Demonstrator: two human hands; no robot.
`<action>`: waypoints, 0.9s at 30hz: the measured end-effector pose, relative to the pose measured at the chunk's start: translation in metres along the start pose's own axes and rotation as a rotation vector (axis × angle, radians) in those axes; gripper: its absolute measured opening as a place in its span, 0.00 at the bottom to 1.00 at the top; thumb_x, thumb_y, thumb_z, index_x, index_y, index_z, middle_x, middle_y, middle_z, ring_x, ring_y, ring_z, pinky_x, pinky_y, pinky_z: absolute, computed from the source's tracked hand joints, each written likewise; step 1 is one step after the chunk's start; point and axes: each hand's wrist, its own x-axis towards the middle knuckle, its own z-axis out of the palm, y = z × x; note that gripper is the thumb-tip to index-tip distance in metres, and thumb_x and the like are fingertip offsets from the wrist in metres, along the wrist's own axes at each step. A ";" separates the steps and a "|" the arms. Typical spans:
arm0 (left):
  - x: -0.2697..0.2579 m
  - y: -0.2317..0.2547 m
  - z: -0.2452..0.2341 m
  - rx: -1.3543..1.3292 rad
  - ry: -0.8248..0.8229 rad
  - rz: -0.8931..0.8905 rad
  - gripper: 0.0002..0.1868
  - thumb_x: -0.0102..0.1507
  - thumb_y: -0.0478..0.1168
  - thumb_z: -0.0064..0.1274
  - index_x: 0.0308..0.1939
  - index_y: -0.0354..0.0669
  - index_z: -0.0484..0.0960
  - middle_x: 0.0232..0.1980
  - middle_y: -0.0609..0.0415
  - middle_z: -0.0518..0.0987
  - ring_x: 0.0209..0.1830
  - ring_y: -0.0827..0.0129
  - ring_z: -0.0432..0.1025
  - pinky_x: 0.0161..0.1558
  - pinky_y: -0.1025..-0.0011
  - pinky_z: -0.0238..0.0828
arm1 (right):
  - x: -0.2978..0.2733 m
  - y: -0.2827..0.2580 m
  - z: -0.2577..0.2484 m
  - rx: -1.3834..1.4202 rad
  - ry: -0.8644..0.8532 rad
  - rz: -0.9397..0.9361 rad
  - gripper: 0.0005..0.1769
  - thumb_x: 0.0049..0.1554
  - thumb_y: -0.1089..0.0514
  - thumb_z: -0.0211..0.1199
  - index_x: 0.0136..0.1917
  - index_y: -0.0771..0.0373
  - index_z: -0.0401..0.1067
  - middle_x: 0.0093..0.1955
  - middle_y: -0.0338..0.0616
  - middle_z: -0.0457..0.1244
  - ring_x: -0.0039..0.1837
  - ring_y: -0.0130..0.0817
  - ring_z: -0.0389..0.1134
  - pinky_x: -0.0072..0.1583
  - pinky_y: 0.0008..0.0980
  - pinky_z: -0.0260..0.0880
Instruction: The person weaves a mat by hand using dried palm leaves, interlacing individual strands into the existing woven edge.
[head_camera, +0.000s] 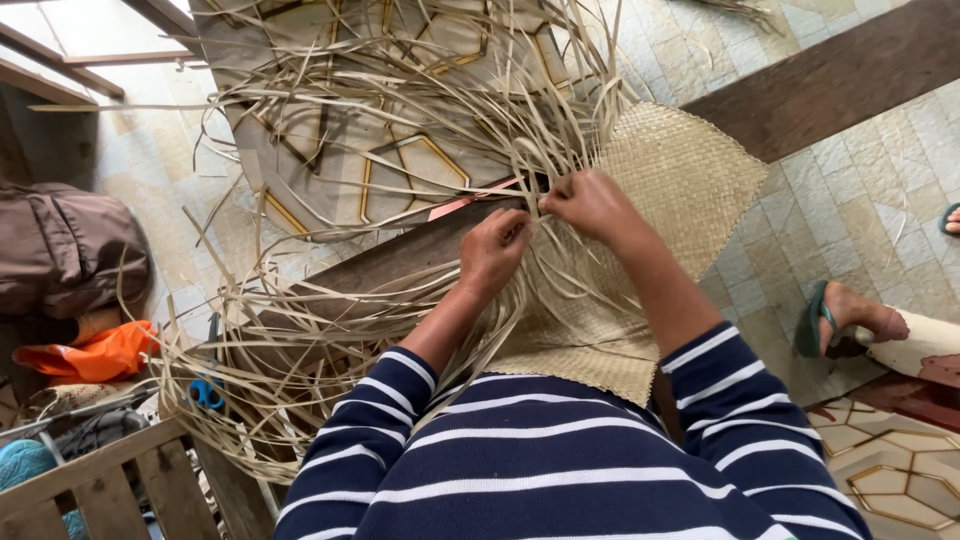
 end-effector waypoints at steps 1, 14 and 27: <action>0.000 -0.002 0.002 -0.001 0.003 -0.005 0.03 0.58 0.38 0.47 0.36 0.52 0.73 0.28 0.56 0.71 0.32 0.57 0.71 0.35 0.63 0.69 | 0.005 0.005 0.008 -0.001 -0.006 -0.001 0.11 0.51 0.55 0.60 0.32 0.64 0.73 0.28 0.53 0.63 0.35 0.49 0.63 0.44 0.41 0.61; 0.010 -0.025 0.015 0.080 -0.031 -0.132 0.06 0.53 0.46 0.49 0.34 0.57 0.76 0.30 0.59 0.76 0.35 0.60 0.73 0.36 0.63 0.70 | -0.021 -0.011 -0.012 0.449 0.142 -0.135 0.11 0.47 0.54 0.64 0.31 0.63 0.71 0.28 0.46 0.58 0.35 0.33 0.59 0.43 0.32 0.60; 0.014 -0.003 0.007 -0.060 -0.047 -0.049 0.07 0.60 0.39 0.46 0.39 0.42 0.77 0.32 0.49 0.75 0.36 0.50 0.72 0.37 0.55 0.69 | -0.065 -0.027 -0.018 0.843 0.122 -0.203 0.07 0.48 0.63 0.63 0.31 0.63 0.68 0.33 0.42 0.60 0.37 0.29 0.60 0.43 0.27 0.61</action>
